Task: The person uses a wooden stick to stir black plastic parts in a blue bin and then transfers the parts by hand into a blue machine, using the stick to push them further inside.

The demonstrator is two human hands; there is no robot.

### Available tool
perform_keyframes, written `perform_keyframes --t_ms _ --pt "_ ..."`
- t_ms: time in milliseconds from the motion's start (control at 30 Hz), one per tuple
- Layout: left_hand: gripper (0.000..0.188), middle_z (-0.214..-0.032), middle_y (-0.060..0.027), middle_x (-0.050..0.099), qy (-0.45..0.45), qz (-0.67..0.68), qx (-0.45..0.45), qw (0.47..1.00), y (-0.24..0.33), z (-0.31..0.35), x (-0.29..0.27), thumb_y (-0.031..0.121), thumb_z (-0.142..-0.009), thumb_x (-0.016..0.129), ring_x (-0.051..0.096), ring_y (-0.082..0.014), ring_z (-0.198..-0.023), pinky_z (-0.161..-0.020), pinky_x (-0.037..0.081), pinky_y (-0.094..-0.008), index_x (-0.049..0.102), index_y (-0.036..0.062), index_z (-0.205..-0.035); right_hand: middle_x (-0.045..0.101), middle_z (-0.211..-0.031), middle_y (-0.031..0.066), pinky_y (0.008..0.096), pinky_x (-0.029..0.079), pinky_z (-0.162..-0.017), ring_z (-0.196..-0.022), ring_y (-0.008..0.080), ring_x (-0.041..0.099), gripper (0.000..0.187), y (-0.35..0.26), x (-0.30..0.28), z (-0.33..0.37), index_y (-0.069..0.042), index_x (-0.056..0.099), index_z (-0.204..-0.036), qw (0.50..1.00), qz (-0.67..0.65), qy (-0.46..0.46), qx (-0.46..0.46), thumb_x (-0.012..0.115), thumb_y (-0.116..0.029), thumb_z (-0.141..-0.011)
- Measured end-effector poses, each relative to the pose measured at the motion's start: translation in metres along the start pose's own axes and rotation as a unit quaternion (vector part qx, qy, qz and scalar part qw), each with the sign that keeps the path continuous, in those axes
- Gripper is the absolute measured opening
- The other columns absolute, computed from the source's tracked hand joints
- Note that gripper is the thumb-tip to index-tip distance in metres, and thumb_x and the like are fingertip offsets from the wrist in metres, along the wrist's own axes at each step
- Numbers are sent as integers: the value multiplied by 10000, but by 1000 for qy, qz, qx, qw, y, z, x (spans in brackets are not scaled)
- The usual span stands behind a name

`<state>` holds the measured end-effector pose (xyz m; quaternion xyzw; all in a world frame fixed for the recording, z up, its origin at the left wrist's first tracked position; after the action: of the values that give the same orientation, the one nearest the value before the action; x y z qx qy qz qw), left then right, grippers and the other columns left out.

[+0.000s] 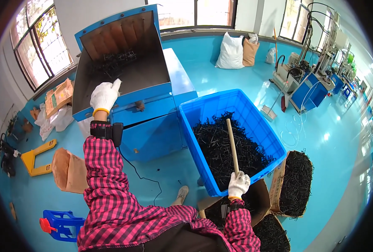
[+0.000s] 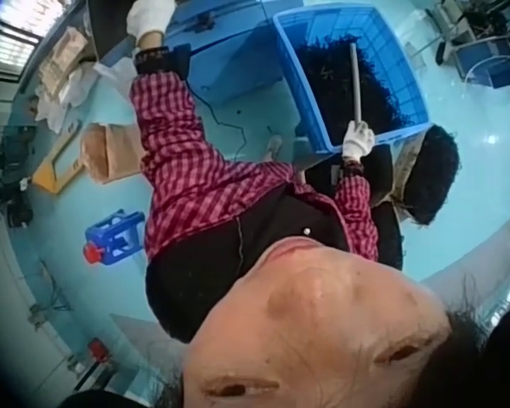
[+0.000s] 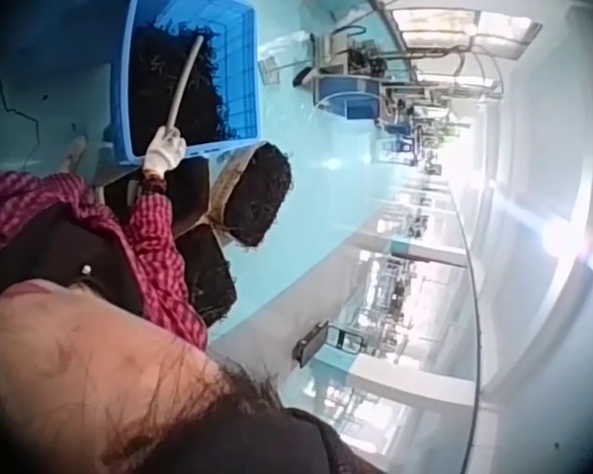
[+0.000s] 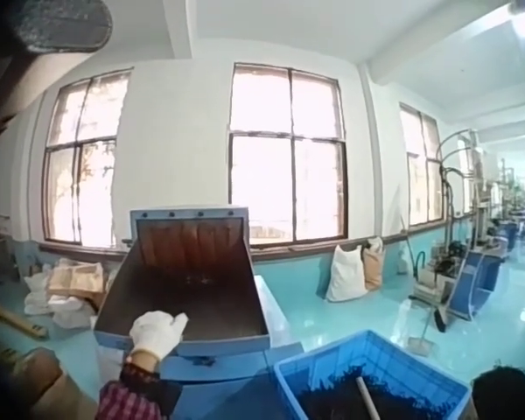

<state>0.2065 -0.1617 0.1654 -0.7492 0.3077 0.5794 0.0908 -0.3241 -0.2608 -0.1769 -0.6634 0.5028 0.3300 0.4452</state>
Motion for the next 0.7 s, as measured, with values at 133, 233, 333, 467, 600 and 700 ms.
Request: perform_keyframes --t_ms 133,233,333,467,600,700 --pt "585 -840 -122 718 -8 7 0 1000 1 1 0 554 -976 408 694 -273 -821 -698 531 -422 763 98 -886 672 -841 109 426 467 -911 -941 308 611 277 0 -2 -2 -104 643 -906 1000 -7 -8 5 636 -379 -871" --pt "580 -834 -121 717 -5 11 -2 1000 2 2 0 550 -976 411 693 -272 -815 -689 528 -421 762 100 -871 675 -845 108 429 466 -912 -941 309 612 280 2 1 0 -103 646 -913 1000 -5 -2 3 635 -380 -874" --pt "619 -896 -159 718 -3 27 -6 1000 3 3 -1 575 -967 392 687 -331 -889 -774 533 -463 746 91 -812 677 -843 106 433 467 -912 -941 311 613 281 4 3 2 -103 649 -920 1000 4 21 -6 635 -380 -877" --pt "619 -905 -161 720 0 25 -9 1000 3 3 -2 576 -964 394 686 -338 -897 -783 533 -467 750 93 -813 679 -847 104 435 467 -914 -941 313 614 284 5 5 0 -104 652 -931 1000 2 10 -10 639 -383 -876" --pt "618 -922 -160 723 2 20 -11 1000 2 3 -1 581 -958 397 685 -344 -905 -795 532 -472 760 97 -829 677 -846 105 434 466 -918 -940 315 615 284 5 6 -1 -107 654 -945 1000 -5 -14 3 647 -381 -873" --pt "618 -930 -159 725 4 21 -12 1000 1 3 -1 583 -955 397 685 -345 -908 -801 532 -471 765 102 -836 678 -877 118 428 481 -886 -949 309 619 326 5 5 0 -87 656 -972 1000 -10 -17 -2 623 -397 -877"
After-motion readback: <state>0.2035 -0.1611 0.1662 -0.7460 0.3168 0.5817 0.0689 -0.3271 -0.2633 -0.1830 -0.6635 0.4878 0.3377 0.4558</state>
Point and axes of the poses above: each hand's wrist, its own z-axis away from the middle knuckle, its own x-axis out of the palm, y = z × x, the point moved 6 cm from there along -z, towards the middle knuckle
